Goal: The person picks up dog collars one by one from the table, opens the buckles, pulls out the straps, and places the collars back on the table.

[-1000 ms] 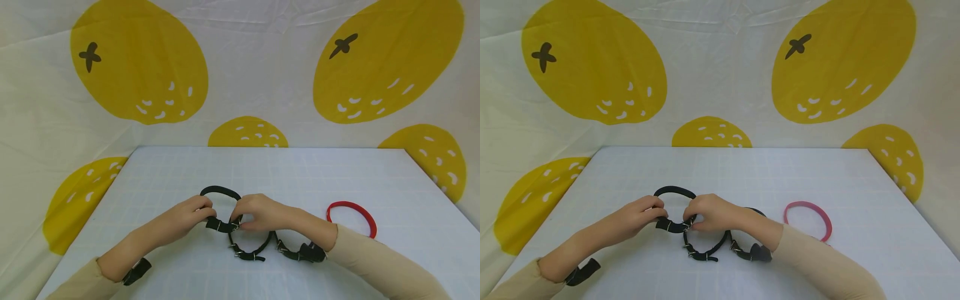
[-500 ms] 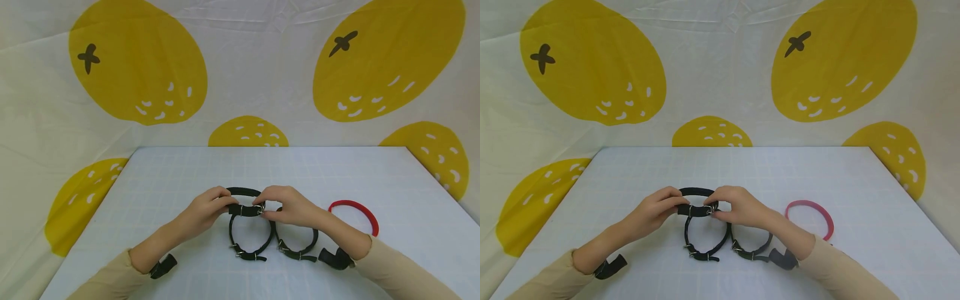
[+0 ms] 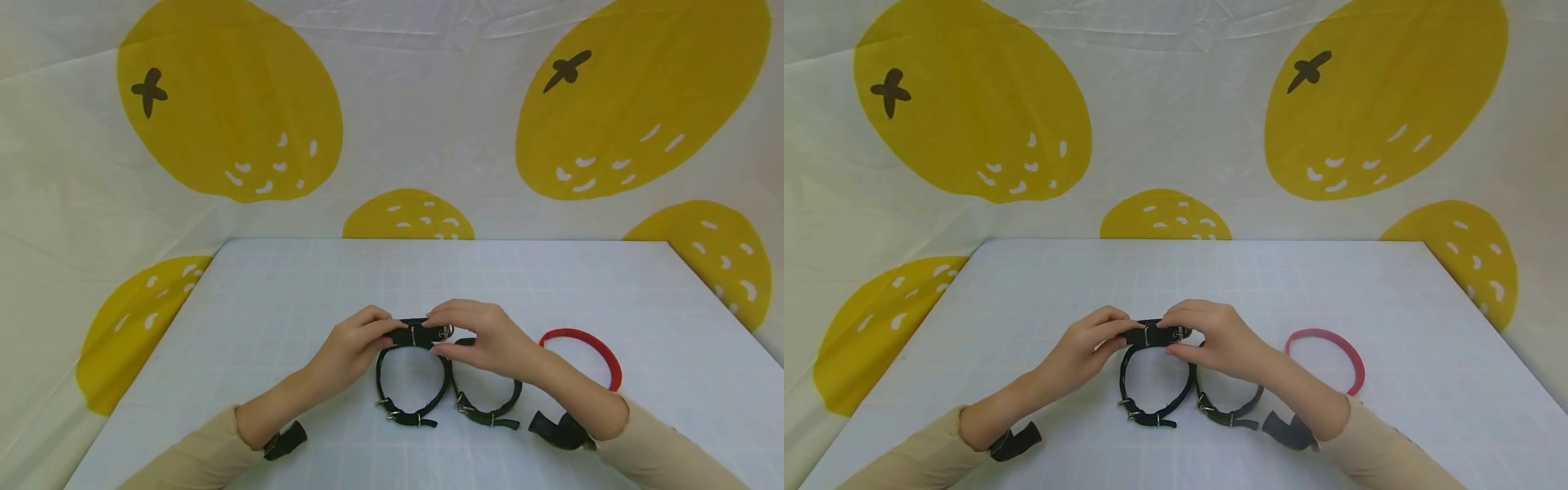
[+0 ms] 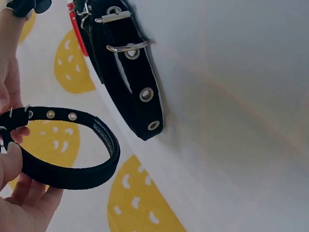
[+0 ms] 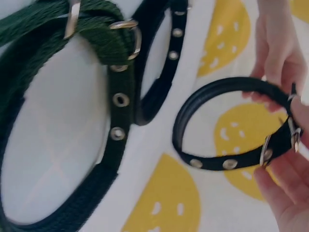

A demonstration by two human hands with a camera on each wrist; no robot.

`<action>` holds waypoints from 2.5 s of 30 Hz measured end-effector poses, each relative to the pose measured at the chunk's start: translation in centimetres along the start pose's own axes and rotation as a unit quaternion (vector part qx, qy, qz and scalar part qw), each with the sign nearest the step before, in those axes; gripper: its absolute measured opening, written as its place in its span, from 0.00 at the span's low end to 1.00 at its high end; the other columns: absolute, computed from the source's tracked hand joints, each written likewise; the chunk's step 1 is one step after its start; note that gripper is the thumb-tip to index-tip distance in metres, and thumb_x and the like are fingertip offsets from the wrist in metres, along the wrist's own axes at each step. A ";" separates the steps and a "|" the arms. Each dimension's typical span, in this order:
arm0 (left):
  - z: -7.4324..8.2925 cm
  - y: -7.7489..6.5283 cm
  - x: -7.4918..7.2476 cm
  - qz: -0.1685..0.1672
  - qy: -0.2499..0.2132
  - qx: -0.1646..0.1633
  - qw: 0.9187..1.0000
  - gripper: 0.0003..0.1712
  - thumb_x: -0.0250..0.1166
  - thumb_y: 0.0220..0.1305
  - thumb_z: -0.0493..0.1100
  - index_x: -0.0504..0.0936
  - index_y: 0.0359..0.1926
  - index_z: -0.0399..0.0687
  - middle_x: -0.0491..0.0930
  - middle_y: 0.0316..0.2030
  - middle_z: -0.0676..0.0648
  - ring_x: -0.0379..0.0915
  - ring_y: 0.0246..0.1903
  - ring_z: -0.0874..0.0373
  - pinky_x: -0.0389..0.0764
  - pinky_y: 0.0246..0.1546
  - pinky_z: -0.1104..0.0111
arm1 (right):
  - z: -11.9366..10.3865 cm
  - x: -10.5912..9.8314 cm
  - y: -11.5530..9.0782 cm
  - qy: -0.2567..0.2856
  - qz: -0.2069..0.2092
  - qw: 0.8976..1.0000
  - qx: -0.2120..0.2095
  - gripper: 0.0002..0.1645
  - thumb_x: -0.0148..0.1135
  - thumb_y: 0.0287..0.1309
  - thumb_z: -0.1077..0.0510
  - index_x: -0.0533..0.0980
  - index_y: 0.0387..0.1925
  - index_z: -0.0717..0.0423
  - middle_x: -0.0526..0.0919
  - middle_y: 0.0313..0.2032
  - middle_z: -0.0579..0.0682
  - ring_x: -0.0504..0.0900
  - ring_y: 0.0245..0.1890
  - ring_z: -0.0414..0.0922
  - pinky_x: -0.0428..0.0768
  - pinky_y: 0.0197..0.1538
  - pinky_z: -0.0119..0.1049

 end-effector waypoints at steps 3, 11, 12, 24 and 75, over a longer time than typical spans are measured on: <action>0.2 0.2 0.1 0.001 -0.002 -0.006 1.000 0.15 0.65 0.55 0.30 0.80 0.45 0.38 0.75 0.39 0.48 0.73 0.36 0.61 0.76 0.35 0.77 | -0.6 -0.1 0.3 -0.026 0.022 0.999 -0.027 0.19 0.73 0.43 0.65 0.80 0.41 0.58 0.81 0.39 0.47 0.79 0.40 0.41 0.78 0.44 0.26; 0.3 0.5 0.6 0.001 -0.020 -0.031 0.999 0.15 0.65 0.55 0.30 0.80 0.46 0.39 0.75 0.40 0.49 0.72 0.36 0.62 0.76 0.34 0.77 | -1.1 -0.2 0.5 -0.070 0.056 0.995 -0.040 0.11 0.65 0.56 0.57 0.81 0.38 0.60 0.78 0.36 0.48 0.76 0.38 0.42 0.76 0.38 0.23; 0.2 0.6 0.6 0.002 -0.021 -0.033 0.999 0.15 0.65 0.55 0.31 0.80 0.46 0.39 0.75 0.40 0.49 0.72 0.36 0.62 0.76 0.33 0.77 | -1.2 -0.3 0.5 -0.076 0.058 0.995 -0.039 0.12 0.63 0.57 0.55 0.81 0.38 0.60 0.78 0.36 0.48 0.75 0.38 0.42 0.76 0.38 0.23; 1.1 2.4 0.8 0.024 -0.007 -0.026 0.999 0.23 0.71 0.53 0.41 0.77 0.51 0.44 0.77 0.43 0.51 0.73 0.40 0.63 0.78 0.40 0.74 | -0.8 -1.1 0.8 -0.074 0.067 0.995 -0.013 0.17 0.74 0.39 0.68 0.81 0.37 0.62 0.78 0.34 0.48 0.74 0.36 0.41 0.73 0.37 0.22; -0.4 2.5 0.7 0.060 -0.197 -0.163 0.965 0.13 0.68 0.56 0.37 0.79 0.44 0.44 0.82 0.38 0.50 0.78 0.36 0.61 0.80 0.42 0.68 | -0.6 -2.3 1.1 0.085 0.236 0.961 0.120 0.18 0.67 0.42 0.77 0.80 0.38 0.62 0.80 0.34 0.51 0.77 0.37 0.42 0.81 0.43 0.32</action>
Point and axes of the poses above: each hand's wrist, its own y-axis towards the middle knuckle, its own x-axis out of the palm, z = x × y, the point moved 5 cm from there along y, towards the middle knuckle
